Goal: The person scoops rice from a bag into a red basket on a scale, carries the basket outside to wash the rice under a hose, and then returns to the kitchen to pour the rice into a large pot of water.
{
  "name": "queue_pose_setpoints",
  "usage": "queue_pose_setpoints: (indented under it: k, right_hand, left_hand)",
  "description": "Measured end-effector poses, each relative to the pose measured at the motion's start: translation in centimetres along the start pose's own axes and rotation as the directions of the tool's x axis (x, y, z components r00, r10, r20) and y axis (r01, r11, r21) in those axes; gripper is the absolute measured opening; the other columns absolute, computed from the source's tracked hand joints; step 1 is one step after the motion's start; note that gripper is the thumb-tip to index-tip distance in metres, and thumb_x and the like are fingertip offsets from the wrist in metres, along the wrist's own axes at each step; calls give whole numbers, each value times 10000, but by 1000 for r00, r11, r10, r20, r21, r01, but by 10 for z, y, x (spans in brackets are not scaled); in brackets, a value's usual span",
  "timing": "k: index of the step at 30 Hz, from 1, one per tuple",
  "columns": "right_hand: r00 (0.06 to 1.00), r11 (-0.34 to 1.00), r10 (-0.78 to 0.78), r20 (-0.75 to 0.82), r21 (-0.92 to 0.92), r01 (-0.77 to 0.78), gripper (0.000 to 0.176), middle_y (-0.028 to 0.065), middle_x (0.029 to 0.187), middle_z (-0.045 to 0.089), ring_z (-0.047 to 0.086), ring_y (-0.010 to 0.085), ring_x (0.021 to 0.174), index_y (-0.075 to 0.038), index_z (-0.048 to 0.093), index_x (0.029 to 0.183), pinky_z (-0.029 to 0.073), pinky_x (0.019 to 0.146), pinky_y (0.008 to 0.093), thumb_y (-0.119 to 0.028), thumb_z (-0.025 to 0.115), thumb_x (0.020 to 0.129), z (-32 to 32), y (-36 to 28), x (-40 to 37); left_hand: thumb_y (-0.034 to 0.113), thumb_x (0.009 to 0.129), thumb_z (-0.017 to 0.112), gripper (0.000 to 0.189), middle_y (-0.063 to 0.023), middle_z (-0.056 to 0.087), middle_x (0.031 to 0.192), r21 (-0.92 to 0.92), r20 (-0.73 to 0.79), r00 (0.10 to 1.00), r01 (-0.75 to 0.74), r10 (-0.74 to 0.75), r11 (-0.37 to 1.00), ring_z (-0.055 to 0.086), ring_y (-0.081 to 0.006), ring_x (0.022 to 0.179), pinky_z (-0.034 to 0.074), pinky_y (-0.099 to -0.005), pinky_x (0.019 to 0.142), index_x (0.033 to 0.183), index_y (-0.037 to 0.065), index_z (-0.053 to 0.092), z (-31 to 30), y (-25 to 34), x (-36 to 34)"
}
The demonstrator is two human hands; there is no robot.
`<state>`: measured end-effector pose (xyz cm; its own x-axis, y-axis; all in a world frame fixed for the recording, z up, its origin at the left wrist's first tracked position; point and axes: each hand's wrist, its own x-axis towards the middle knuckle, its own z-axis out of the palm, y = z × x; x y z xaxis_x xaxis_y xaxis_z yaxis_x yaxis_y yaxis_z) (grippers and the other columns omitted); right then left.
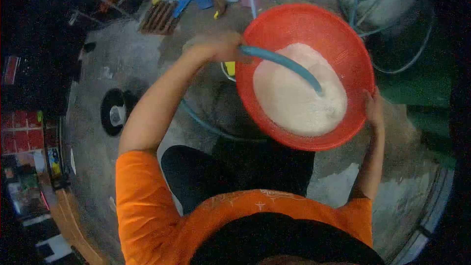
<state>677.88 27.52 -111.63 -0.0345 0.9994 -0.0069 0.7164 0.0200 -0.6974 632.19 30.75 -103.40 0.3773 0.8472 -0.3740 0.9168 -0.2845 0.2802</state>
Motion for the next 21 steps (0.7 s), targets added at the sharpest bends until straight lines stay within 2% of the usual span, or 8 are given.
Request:
queue_pose_setpoints:
  k: [2, 5, 9, 11, 14, 17, 19, 21]
  right_hand:
    - [998, 987, 66, 15, 143, -68, 364, 166, 1172, 509, 491, 265, 1075, 12, 430, 1197, 368, 904, 347, -192, 424, 895, 1, 14, 2]
    - [999, 998, -31, 37, 57, 29, 397, 181, 1191, 497, 481, 291, 1093, 0, 387, 1245, 353, 931, 352, -157, 433, 883, -6, 12, 2]
    - [1000, 995, 12, -1, 95, -12, 432, 158, 1250, 452, 442, 268, 1134, -7, 377, 1263, 328, 954, 344, -227, 432, 895, -2, 11, -1]
    - [997, 894, 78, -20, 445, -61, 427, 116, 1229, 462, 445, 228, 1106, -7, 415, 1226, 332, 940, 330, -283, 438, 900, 1, 4, -2]
    - [992, 845, 125, 15, 523, -114, 396, 82, 1152, 496, 465, 191, 1040, -8, 449, 1176, 350, 906, 317, -290, 454, 898, -4, 13, 0]
    - [992, 873, 122, -35, 479, -91, 385, 71, 1086, 512, 470, 175, 994, -1, 462, 1137, 358, 883, 309, -302, 459, 896, -6, 17, 9]
    - [993, 886, 113, -20, 455, -91, 396, 83, 1099, 514, 471, 178, 1006, 0, 459, 1148, 358, 887, 310, -306, 458, 895, -11, 19, 16]
    - [994, 903, 109, -21, 420, -90, 407, 95, 1113, 516, 473, 182, 1017, 1, 456, 1158, 358, 891, 310, -310, 458, 895, -14, 16, 23]
  left_hand:
    - [426, 672, 670, 353, -104, 623, 709, -12, -46, 999, -28, 28, 1000, 609, -256, 717, 453, -375, 634, 779, 90, 656, 5, -1, 1]
    - [430, 648, 682, 362, -95, 623, 698, -46, -83, 995, 57, -61, 997, 603, -253, 699, 453, -373, 626, 817, 110, 671, 2, 4, -4]
    - [430, 626, 696, 354, -86, 607, 668, -150, 44, 988, 152, -147, 977, 588, -224, 662, 440, -361, 612, 763, 105, 664, 4, 5, -3]
    - [434, 619, 702, 357, -80, 597, 646, -196, 74, 984, 172, -161, 965, 579, -215, 641, 434, -359, 601, 732, 98, 656, 11, 3, -3]
    - [447, 619, 707, 373, -77, 573, 610, -49, -69, 989, 125, -128, 991, 556, -205, 611, 420, -347, 585, 682, 87, 631, 18, 6, -9]
    - [463, 629, 704, 394, -75, 551, 590, -79, -50, 978, 196, -200, 977, 539, -195, 604, 414, -336, 580, 672, 80, 625, 15, 26, -22]
    - [503, 621, 703, 439, -77, 544, 595, -312, 72, 976, 216, -203, 925, 532, -179, 619, 408, -328, 589, 673, 75, 621, 11, 47, -32]
    - [500, 624, 706, 439, -72, 537, 592, -279, 31, 978, 208, -208, 937, 523, -176, 606, 404, -328, 580, 690, 74, 620, 17, 50, -36]
